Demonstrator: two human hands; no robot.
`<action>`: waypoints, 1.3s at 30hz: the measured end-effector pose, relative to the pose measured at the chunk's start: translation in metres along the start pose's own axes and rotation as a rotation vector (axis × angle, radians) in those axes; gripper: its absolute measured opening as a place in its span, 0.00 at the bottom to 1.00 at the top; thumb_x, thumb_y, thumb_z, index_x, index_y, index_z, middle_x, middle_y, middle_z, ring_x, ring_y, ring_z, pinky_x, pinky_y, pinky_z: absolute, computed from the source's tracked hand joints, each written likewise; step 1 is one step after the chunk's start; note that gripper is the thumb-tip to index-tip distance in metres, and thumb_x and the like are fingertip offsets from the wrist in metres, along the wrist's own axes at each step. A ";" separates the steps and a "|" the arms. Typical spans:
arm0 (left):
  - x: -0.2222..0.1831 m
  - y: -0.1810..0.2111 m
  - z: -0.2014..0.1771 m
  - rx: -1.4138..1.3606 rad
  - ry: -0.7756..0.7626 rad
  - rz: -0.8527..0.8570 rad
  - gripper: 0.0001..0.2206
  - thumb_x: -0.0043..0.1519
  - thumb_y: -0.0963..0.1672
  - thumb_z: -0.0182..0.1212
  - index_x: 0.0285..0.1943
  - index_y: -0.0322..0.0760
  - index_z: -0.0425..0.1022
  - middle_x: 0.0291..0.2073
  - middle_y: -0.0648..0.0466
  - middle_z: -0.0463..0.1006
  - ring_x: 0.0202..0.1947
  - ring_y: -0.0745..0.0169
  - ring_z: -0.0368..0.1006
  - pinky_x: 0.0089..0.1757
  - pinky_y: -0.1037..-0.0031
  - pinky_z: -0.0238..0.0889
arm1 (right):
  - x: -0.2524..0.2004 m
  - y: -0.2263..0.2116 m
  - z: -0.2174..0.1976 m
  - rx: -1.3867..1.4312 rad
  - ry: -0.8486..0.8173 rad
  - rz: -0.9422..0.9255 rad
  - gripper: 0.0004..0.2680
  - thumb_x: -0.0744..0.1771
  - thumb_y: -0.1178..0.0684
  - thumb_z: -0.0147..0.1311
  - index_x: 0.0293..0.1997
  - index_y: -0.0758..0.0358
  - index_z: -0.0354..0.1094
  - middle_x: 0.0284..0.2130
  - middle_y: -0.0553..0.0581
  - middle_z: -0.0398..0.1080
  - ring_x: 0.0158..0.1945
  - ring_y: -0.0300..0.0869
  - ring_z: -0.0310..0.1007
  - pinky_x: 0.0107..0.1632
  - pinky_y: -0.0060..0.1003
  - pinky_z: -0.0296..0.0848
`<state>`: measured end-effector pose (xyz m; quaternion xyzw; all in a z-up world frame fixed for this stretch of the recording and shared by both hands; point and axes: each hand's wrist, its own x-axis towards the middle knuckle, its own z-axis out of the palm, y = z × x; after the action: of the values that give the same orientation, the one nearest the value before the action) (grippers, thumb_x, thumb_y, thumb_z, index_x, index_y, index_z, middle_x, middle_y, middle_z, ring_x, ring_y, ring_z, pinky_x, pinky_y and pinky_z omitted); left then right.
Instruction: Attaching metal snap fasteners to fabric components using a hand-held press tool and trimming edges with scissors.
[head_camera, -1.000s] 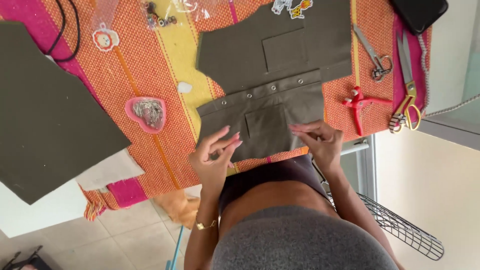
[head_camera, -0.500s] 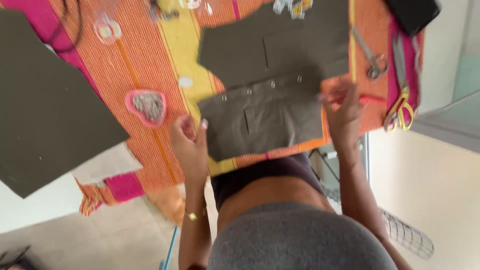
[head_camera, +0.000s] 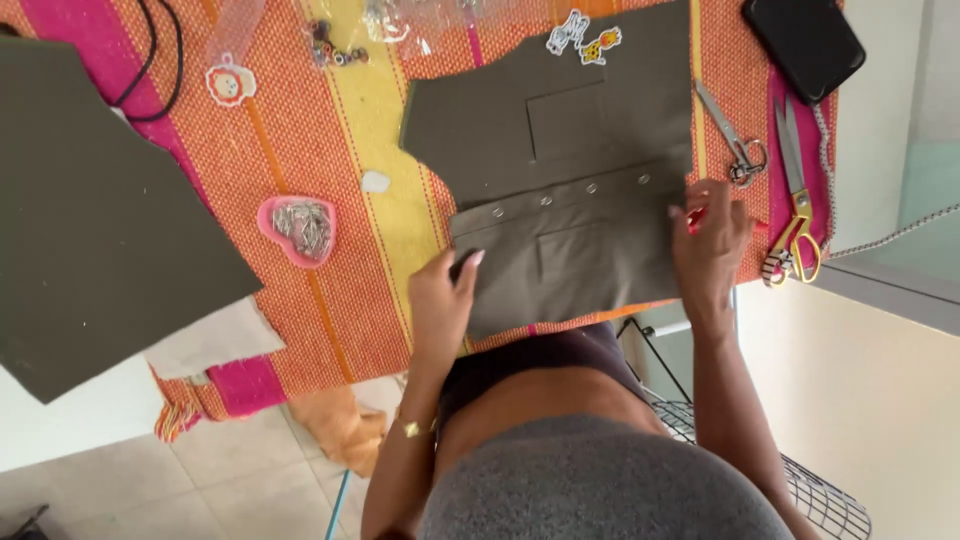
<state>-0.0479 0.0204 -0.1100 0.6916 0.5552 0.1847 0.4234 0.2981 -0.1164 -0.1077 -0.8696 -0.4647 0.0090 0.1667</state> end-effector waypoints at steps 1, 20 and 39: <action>-0.002 -0.005 0.010 -0.005 -0.061 -0.014 0.22 0.72 0.49 0.66 0.25 0.37 0.71 0.16 0.55 0.69 0.18 0.63 0.64 0.30 0.73 0.63 | -0.002 0.005 -0.005 -0.017 -0.050 0.047 0.17 0.67 0.62 0.74 0.57 0.51 0.70 0.37 0.50 0.75 0.44 0.52 0.72 0.52 0.49 0.68; 0.011 0.009 0.000 -0.060 -0.156 -0.092 0.25 0.74 0.54 0.61 0.29 0.33 0.78 0.12 0.50 0.68 0.12 0.65 0.60 0.24 0.71 0.57 | -0.017 -0.045 0.018 0.041 0.063 -0.300 0.15 0.77 0.51 0.42 0.65 0.65 0.77 0.61 0.62 0.73 0.62 0.53 0.70 0.60 0.47 0.64; 0.015 0.011 -0.011 -0.071 -0.262 -0.109 0.17 0.77 0.50 0.57 0.44 0.32 0.79 0.19 0.47 0.78 0.17 0.55 0.74 0.28 0.67 0.69 | -0.024 -0.035 0.001 0.198 0.125 -0.071 0.16 0.75 0.61 0.41 0.74 0.72 0.64 0.73 0.65 0.66 0.78 0.59 0.57 0.76 0.56 0.55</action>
<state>-0.0443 0.0388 -0.0978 0.6632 0.5249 0.0891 0.5260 0.2561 -0.1176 -0.1013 -0.8307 -0.4807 -0.0055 0.2808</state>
